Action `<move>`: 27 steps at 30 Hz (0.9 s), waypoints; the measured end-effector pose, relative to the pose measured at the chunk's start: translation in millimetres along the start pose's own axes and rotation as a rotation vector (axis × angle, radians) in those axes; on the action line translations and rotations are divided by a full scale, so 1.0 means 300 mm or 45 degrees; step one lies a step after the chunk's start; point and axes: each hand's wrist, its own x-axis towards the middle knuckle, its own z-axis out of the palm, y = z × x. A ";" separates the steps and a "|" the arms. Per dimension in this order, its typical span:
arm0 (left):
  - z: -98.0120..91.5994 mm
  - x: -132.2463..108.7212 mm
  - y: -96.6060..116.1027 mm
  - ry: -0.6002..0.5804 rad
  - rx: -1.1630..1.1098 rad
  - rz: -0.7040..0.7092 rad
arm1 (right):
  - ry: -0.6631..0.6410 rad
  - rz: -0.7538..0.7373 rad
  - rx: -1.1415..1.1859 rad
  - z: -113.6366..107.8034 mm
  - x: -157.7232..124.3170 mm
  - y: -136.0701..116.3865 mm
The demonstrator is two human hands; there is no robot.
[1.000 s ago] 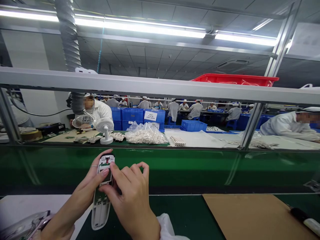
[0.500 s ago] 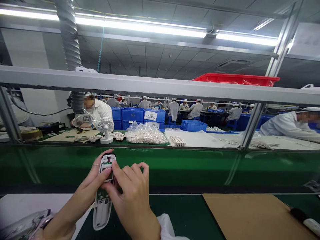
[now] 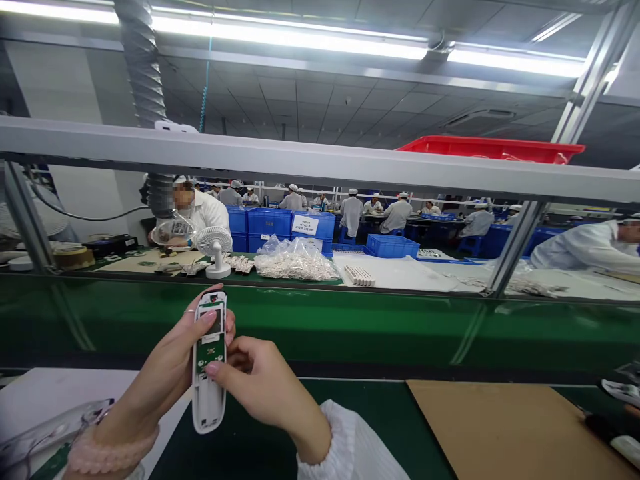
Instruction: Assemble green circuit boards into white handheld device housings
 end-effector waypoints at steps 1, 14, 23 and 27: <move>0.002 0.000 -0.001 0.007 -0.006 0.010 | -0.002 -0.014 0.045 0.010 0.000 0.002; 0.011 -0.002 -0.030 0.021 0.161 0.089 | 0.167 -0.062 0.011 0.059 0.000 0.012; 0.009 0.010 -0.045 0.056 0.122 0.180 | 0.008 -0.063 0.135 0.018 0.015 0.018; 0.006 0.013 -0.036 0.041 0.068 0.128 | 0.042 -0.069 0.210 0.022 0.019 0.017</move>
